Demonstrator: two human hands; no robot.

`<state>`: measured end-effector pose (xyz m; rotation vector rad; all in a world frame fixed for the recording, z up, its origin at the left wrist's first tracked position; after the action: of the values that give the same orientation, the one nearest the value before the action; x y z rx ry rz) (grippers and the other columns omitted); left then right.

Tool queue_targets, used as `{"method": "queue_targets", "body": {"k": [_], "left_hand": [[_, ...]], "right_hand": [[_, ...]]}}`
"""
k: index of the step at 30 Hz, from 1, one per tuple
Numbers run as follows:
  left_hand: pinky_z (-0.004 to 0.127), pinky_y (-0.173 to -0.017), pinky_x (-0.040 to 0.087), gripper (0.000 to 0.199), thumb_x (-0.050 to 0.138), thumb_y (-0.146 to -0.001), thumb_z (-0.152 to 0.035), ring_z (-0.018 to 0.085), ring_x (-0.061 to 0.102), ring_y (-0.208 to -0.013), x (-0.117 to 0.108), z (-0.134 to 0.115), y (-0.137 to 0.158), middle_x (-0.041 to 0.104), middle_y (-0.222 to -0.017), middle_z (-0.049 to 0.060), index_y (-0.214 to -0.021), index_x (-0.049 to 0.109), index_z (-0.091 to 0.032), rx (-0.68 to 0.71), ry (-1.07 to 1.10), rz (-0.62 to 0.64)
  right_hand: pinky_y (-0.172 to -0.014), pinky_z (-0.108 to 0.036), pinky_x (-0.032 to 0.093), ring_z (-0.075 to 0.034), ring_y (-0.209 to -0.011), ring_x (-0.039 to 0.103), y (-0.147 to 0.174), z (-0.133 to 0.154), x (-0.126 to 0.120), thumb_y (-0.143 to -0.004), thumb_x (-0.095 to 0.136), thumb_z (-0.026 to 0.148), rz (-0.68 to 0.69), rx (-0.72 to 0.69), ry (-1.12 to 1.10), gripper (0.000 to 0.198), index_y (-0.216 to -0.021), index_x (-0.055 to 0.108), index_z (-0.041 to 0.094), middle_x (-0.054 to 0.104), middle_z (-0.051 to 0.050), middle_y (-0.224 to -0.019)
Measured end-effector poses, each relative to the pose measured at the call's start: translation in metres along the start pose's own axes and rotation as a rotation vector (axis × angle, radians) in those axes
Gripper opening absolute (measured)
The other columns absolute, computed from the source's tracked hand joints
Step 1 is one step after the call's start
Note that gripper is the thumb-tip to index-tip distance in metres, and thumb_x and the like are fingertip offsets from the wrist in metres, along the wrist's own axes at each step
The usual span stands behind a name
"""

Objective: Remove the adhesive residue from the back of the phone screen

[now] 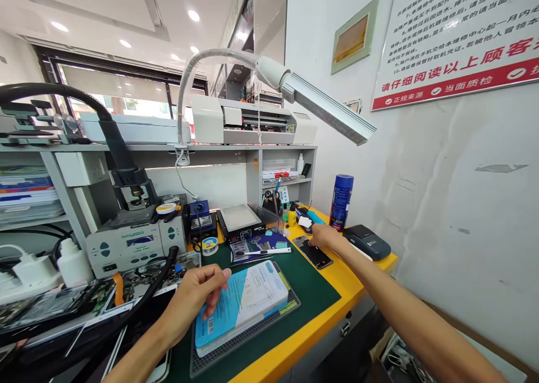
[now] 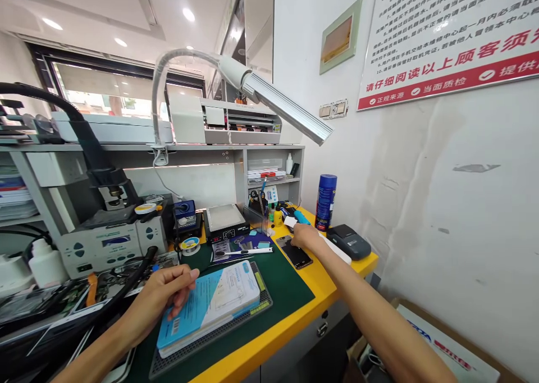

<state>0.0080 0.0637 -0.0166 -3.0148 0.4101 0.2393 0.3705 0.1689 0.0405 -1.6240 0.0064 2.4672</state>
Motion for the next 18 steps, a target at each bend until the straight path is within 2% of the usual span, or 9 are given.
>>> {"method": "queue_targets", "body": {"k": [4, 7, 9, 11, 13, 15, 18], "left_hand": [[0.021, -0.045, 0.040, 0.045, 0.063, -0.108, -0.056, 0.007, 0.044, -0.045, 0.001, 0.002, -0.005, 0.048, -0.061, -0.010, -0.082, 0.061, -0.018, -0.002, -0.053, 0.064], [0.021, -0.049, 0.046, 0.037, 0.065, -0.108, -0.050, 0.007, 0.050, -0.050, 0.007, -0.007, -0.001, 0.058, -0.071, -0.006, -0.093, 0.066, -0.016, -0.028, -0.157, 0.099], [0.025, -0.058, 0.055, 0.030, 0.068, -0.107, -0.046, 0.010, 0.061, -0.062, 0.014, -0.016, 0.008, 0.067, -0.084, -0.002, -0.102, 0.069, -0.015, -0.062, -0.238, 0.099], [0.030, -0.067, 0.060, 0.029, 0.070, -0.105, -0.044, 0.014, 0.068, -0.074, 0.019, -0.022, 0.014, 0.071, -0.094, 0.001, -0.108, 0.070, -0.015, -0.110, -0.307, 0.099], [0.032, -0.071, 0.061, 0.030, 0.072, -0.104, -0.045, 0.016, 0.069, -0.078, 0.019, -0.022, 0.014, 0.072, -0.097, 0.002, -0.108, 0.071, -0.015, -0.152, -0.345, 0.108], [0.032, -0.071, 0.061, 0.030, 0.072, -0.104, -0.045, 0.015, 0.068, -0.076, 0.016, -0.021, 0.010, 0.071, -0.094, 0.001, -0.105, 0.071, -0.016, -0.163, -0.358, 0.126], [0.032, -0.070, 0.057, 0.034, 0.072, -0.102, -0.051, 0.015, 0.065, -0.073, 0.015, -0.021, 0.005, 0.067, -0.085, -0.001, -0.098, 0.070, -0.017, -0.123, -0.388, 0.162]], "right_hand": [[-0.092, -0.043, 0.065, -0.026, -0.110, 0.074, 0.012, 0.022, -0.011, -0.105, 0.074, 0.036, 0.071, 0.007, -0.193, 0.031, -0.129, 0.071, 0.017, 0.072, -0.011, -0.131], [-0.083, -0.039, 0.066, -0.022, -0.097, 0.075, 0.026, 0.059, -0.015, -0.107, 0.071, 0.040, 0.168, -0.073, -0.435, 0.031, -0.127, 0.070, 0.017, 0.074, -0.008, -0.121], [-0.073, -0.033, 0.064, -0.017, -0.083, 0.073, 0.040, 0.089, -0.010, -0.109, 0.068, 0.043, 0.267, -0.138, -0.614, 0.030, -0.122, 0.071, 0.016, 0.075, -0.006, -0.109], [-0.062, -0.027, 0.059, -0.012, -0.066, 0.066, 0.052, 0.117, 0.001, -0.111, 0.063, 0.047, 0.370, -0.193, -0.785, 0.032, -0.110, 0.070, 0.015, 0.071, -0.001, -0.090], [-0.053, -0.025, 0.053, -0.011, -0.055, 0.056, 0.057, 0.140, 0.017, -0.115, 0.052, 0.052, 0.449, -0.229, -0.940, 0.040, -0.101, 0.067, 0.018, 0.062, 0.003, -0.075], [-0.049, -0.024, 0.049, -0.010, -0.048, 0.048, 0.056, 0.161, 0.036, -0.118, 0.040, 0.053, 0.510, -0.254, -1.045, 0.044, -0.105, 0.065, 0.020, 0.052, 0.007, -0.066], [-0.038, -0.021, 0.032, -0.007, -0.041, 0.032, 0.050, 0.184, 0.061, -0.117, 0.046, 0.052, 0.497, -0.305, -1.098, 0.037, -0.111, 0.068, 0.022, 0.041, 0.010, -0.060]]}}
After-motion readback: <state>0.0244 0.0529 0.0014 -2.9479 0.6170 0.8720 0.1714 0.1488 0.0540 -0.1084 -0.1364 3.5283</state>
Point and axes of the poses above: each hand's wrist, its own y-axis away from the middle knuckle, its own x-axis out of the palm, z = x × y, the point moved 4 cm from there along -y, towards the middle knuckle
